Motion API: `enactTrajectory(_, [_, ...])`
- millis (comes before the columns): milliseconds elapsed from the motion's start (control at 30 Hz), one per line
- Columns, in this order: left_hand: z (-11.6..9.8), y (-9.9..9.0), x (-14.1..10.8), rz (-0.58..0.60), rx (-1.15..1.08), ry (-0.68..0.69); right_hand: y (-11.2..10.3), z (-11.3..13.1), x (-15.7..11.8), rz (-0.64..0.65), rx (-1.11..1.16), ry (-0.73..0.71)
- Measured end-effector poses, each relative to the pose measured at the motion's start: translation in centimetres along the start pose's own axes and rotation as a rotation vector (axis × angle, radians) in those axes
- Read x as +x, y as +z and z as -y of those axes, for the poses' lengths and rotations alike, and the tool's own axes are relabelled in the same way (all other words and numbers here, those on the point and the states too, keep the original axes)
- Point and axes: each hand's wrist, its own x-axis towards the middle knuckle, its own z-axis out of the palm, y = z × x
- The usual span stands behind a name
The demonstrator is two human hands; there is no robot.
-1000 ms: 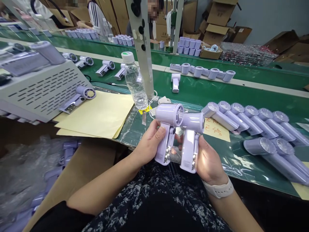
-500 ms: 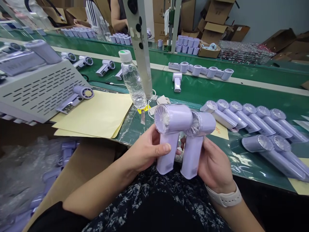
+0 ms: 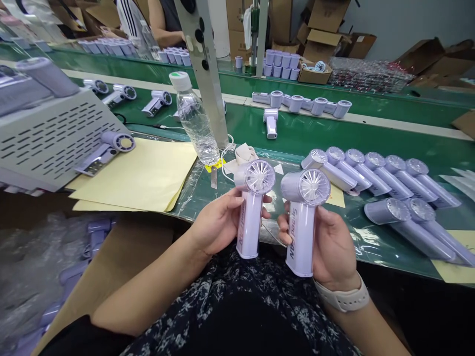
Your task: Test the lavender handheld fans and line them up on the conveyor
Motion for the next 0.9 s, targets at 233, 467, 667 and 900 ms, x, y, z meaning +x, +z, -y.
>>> enactTrajectory(233, [-0.1, -0.4, 0.0, -0.040, 0.190, 0.077, -1.1, 0.0, 0.2, -0.020, -0.070, -0.103])
enactTrajectory(467, [0.5, -0.5, 0.5, -0.021, 0.228, 0.060, -0.8, -0.6, 0.7, -0.259, -0.156, -0.094])
enactTrajectory(667, [0.6, -0.6, 0.7, -0.096, 0.298, 0.038, -0.9, -0.9, 1.1, -0.284, -0.234, -0.091])
enactTrajectory(900, [-0.9, -0.7, -0.6, 0.181, 0.898, 0.474, -2.8, 0.4, -1.1, 0.047, -0.781, -0.517])
